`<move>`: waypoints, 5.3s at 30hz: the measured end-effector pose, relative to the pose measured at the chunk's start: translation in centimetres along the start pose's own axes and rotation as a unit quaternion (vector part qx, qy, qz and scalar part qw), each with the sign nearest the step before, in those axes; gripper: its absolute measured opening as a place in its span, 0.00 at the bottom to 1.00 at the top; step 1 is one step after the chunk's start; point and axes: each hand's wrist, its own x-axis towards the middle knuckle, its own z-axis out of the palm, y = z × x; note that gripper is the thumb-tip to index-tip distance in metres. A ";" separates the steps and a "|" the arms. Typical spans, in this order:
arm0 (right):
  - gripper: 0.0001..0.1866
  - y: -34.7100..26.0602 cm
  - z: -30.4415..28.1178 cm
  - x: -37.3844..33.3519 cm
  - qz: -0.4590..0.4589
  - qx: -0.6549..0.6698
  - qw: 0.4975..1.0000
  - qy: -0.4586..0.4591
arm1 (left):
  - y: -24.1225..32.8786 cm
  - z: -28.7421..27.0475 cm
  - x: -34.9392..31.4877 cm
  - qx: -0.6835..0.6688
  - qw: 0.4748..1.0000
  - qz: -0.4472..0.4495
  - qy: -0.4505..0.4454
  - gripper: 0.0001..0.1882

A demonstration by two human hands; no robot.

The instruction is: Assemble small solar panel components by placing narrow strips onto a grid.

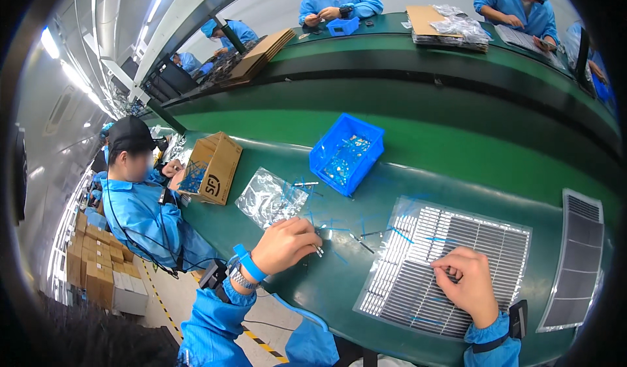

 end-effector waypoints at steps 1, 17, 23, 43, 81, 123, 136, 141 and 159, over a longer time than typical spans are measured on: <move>0.06 0.0 0.0 0.1 -0.002 0.003 1.000 -0.005 | 0.0 -0.1 0.1 -0.001 1.000 0.000 -0.002 0.07; 0.06 0.0 -0.4 0.1 -0.009 0.015 1.000 -0.015 | 0.5 -0.8 3.1 -0.139 0.990 -0.006 -0.015 0.06; 0.07 -0.2 -0.7 0.1 -0.006 0.006 1.000 -0.016 | 3.4 -2.4 6.1 -0.323 0.943 -0.076 -0.006 0.07; 0.10 0.8 -0.8 1.3 0.171 0.437 0.872 -0.136 | 9.0 5.3 14.1 -0.460 0.867 0.184 0.056 0.10; 0.04 -0.5 -0.5 1.4 0.072 0.280 0.956 -0.050 | 9.1 6.6 13.0 -0.599 0.796 0.039 -0.080 0.04; 0.10 -1.6 -1.6 1.6 -0.094 -0.085 0.960 0.251 | 1.2 0.5 12.6 -0.157 0.914 -0.104 0.360 0.06; 0.08 -1.2 -1.1 1.7 -0.063 -0.063 0.976 0.197 | 1.6 0.8 13.1 -0.187 0.930 -0.158 0.274 0.14; 0.08 -1.2 -1.0 1.5 -0.062 -0.053 0.981 0.177 | 0.9 1.7 13.3 -0.069 0.940 -0.075 0.327 0.14; 0.09 -1.1 -0.9 1.6 -0.074 -0.058 0.985 0.144 | 1.2 1.6 13.2 -0.098 0.930 -0.071 0.346 0.14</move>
